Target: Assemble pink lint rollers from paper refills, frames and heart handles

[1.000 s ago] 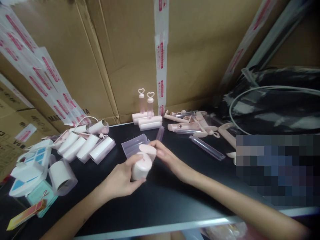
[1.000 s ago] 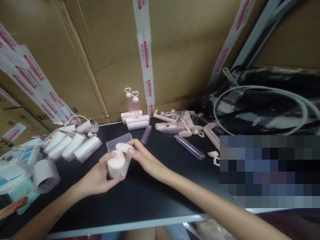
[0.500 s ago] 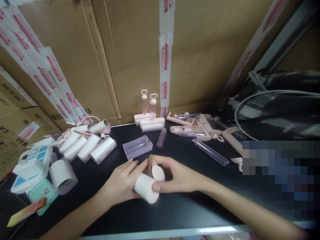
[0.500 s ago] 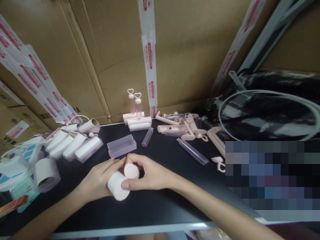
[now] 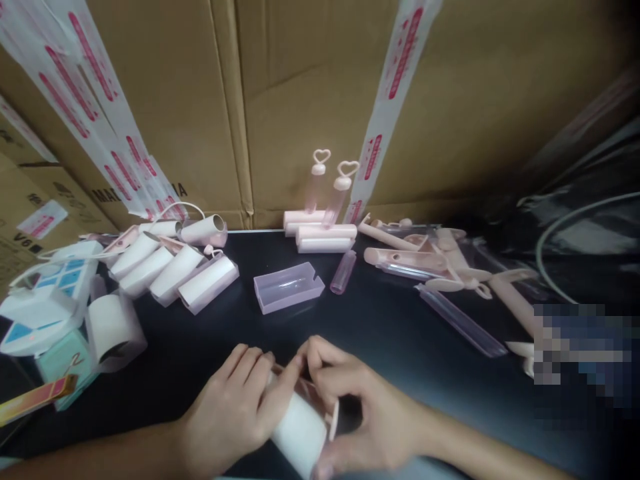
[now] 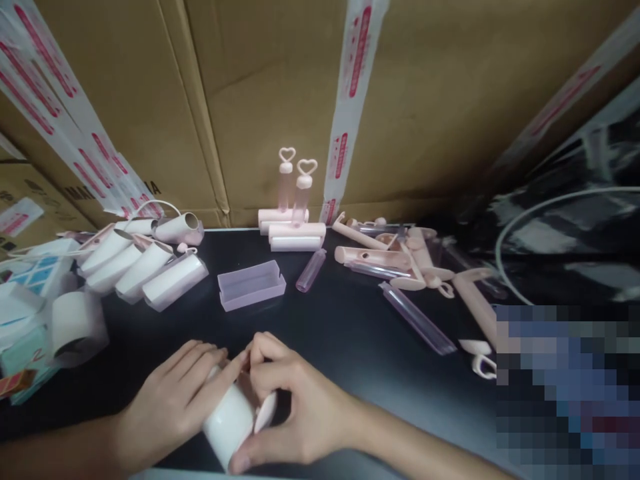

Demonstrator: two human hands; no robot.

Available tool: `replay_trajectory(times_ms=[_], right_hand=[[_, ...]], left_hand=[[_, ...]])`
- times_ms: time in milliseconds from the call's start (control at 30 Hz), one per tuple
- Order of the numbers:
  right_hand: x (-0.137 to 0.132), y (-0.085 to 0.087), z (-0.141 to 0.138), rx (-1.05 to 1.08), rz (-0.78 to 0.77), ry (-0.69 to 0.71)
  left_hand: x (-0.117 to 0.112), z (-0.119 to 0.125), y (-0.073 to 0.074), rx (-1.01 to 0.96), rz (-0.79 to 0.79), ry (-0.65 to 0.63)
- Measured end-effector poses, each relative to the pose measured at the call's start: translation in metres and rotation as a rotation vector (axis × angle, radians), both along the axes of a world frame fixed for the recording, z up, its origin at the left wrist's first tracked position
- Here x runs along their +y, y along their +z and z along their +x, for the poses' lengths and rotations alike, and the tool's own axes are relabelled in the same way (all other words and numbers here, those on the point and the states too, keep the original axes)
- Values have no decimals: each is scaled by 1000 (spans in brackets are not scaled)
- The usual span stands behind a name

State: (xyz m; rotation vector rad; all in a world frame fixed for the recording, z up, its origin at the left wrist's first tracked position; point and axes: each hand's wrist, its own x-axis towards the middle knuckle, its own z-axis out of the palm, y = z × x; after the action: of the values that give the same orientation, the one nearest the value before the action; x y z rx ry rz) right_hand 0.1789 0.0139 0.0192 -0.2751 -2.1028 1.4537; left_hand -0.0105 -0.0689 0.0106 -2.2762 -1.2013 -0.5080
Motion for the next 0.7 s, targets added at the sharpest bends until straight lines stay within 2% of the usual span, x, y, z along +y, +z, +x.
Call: replay_trajectory(times_ms=[233,500,700], right_hand=[[-4,-1,2,-84,140,26],[-5,1,-1,-22,158,28],[-4,0,-2,14,236,64]], left_hand=[[-3,5,4,-61,-23,4],[-3,4,11,-62,-67,-24],[-3,4,11,-54,-99,-32]])
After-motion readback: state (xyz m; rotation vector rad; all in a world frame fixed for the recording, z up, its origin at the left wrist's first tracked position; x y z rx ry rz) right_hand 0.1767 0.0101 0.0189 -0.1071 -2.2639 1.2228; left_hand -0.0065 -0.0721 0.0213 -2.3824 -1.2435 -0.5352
